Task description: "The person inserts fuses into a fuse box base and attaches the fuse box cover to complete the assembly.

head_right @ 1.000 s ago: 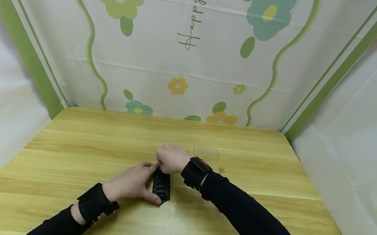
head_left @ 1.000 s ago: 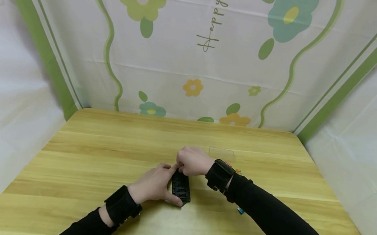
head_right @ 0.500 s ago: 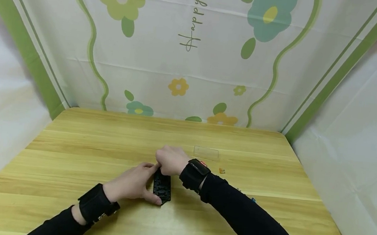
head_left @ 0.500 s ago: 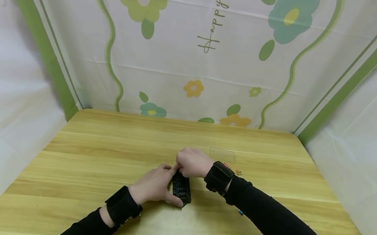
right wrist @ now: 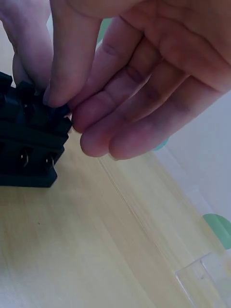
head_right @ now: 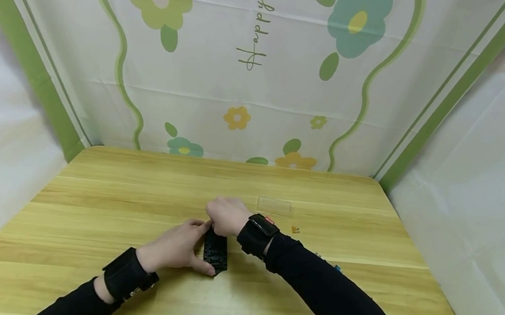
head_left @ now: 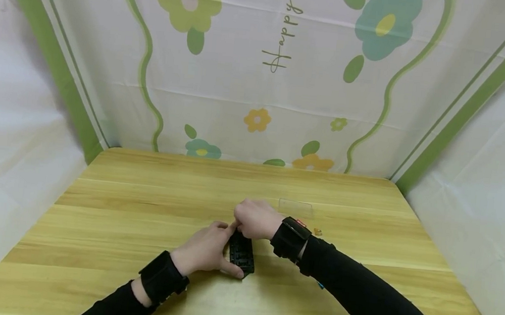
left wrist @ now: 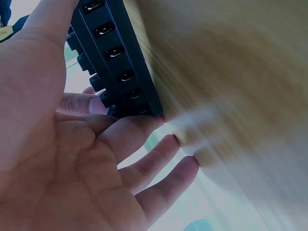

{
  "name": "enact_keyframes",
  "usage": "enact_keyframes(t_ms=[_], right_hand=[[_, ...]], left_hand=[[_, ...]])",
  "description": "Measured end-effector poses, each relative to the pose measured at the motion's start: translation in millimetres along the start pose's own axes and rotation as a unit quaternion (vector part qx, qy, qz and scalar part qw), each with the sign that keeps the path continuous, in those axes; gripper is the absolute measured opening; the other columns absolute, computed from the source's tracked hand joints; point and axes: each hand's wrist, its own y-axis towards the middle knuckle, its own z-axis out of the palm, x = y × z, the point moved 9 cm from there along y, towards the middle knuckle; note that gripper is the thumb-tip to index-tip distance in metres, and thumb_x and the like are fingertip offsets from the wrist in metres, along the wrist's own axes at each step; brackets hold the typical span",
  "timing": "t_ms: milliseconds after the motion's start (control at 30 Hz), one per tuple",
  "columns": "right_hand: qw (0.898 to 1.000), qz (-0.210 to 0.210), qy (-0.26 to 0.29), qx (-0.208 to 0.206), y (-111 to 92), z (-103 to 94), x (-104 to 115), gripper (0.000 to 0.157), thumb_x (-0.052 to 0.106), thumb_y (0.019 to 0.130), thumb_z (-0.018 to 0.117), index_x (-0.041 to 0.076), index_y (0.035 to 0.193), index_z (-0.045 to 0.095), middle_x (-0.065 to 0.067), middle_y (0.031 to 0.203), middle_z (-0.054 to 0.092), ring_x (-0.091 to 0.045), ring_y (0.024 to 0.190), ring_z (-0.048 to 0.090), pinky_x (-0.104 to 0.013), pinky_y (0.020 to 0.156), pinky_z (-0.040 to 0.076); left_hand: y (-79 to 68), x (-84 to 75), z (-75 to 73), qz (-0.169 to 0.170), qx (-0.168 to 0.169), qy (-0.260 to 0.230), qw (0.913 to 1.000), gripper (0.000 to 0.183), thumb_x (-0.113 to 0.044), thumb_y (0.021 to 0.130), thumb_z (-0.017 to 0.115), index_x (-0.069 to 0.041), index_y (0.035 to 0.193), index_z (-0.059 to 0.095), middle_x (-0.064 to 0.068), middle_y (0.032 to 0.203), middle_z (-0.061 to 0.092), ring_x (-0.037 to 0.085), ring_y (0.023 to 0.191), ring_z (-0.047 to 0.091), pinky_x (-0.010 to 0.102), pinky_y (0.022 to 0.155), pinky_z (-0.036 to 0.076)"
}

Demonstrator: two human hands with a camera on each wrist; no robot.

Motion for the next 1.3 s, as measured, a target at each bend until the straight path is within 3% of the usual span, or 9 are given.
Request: enact_keyframes(t_ms=[167, 400, 933, 1167, 1300], right_hand=[[1.000, 0.001, -0.001, -0.013, -1.7, -2.8, 0.3, 0.012, 0.013, 0.086, 0.069, 0.018, 0.076, 0.066, 0.009, 0.069, 0.051, -0.007, 0.058, 0.045, -0.020, 0.049, 0.032], [1.000, -0.015, 0.004, -0.007, 0.0, -3.2, 3.2, 0.040, 0.010, 0.085, 0.069, 0.017, 0.058, 0.041, 0.005, 0.059, 0.021, -0.009, 0.054, 0.022, -0.023, 0.049, 0.018], [0.998, -0.038, 0.012, -0.039, -1.0, -5.7, 5.8, 0.039, 0.003, 0.083, 0.066, 0.018, 0.060, 0.038, 0.006, 0.059, 0.020, -0.010, 0.055, 0.019, -0.022, 0.051, 0.018], [0.997, -0.052, 0.020, -0.044, 0.2, -6.3, 7.7, 0.045, -0.002, 0.080, 0.064, 0.017, 0.060, 0.028, 0.004, 0.062, 0.012, -0.011, 0.056, 0.012, -0.023, 0.052, 0.014], [0.997, -0.056, 0.019, -0.048, -0.4, -3.3, 6.6, 0.043, -0.002, 0.080, 0.064, 0.018, 0.061, 0.031, 0.005, 0.061, 0.015, -0.010, 0.056, 0.013, -0.022, 0.052, 0.015]], left_hand=[[-0.6, -0.9, -0.2, 0.004, -0.003, 0.000, 1.0000, 0.114, -0.067, 0.067, 0.072, -0.004, 0.150, 0.027, 0.019, 0.126, 0.053, 0.031, 0.119, 0.048, 0.039, 0.090, 0.043], [0.1, -0.7, 1.1, 0.006, -0.002, 0.004, 1.0000, 0.114, -0.068, 0.067, 0.071, -0.005, 0.150, 0.025, 0.018, 0.125, 0.054, 0.031, 0.119, 0.048, 0.038, 0.089, 0.043], [-0.7, -2.6, -1.0, 0.007, -0.002, 0.000, 1.0000, 0.113, -0.066, 0.068, 0.072, -0.003, 0.150, 0.026, 0.017, 0.124, 0.056, 0.032, 0.120, 0.047, 0.039, 0.088, 0.043], [-0.3, -2.3, -0.2, 0.007, -0.004, 0.003, 1.0000, 0.114, -0.066, 0.068, 0.072, -0.002, 0.149, 0.027, 0.018, 0.125, 0.055, 0.032, 0.119, 0.048, 0.038, 0.088, 0.044], [0.0, -2.8, 0.5, 0.008, -0.004, 0.004, 1.0000, 0.112, -0.067, 0.068, 0.071, -0.001, 0.149, 0.028, 0.017, 0.124, 0.056, 0.032, 0.119, 0.048, 0.038, 0.088, 0.044]])
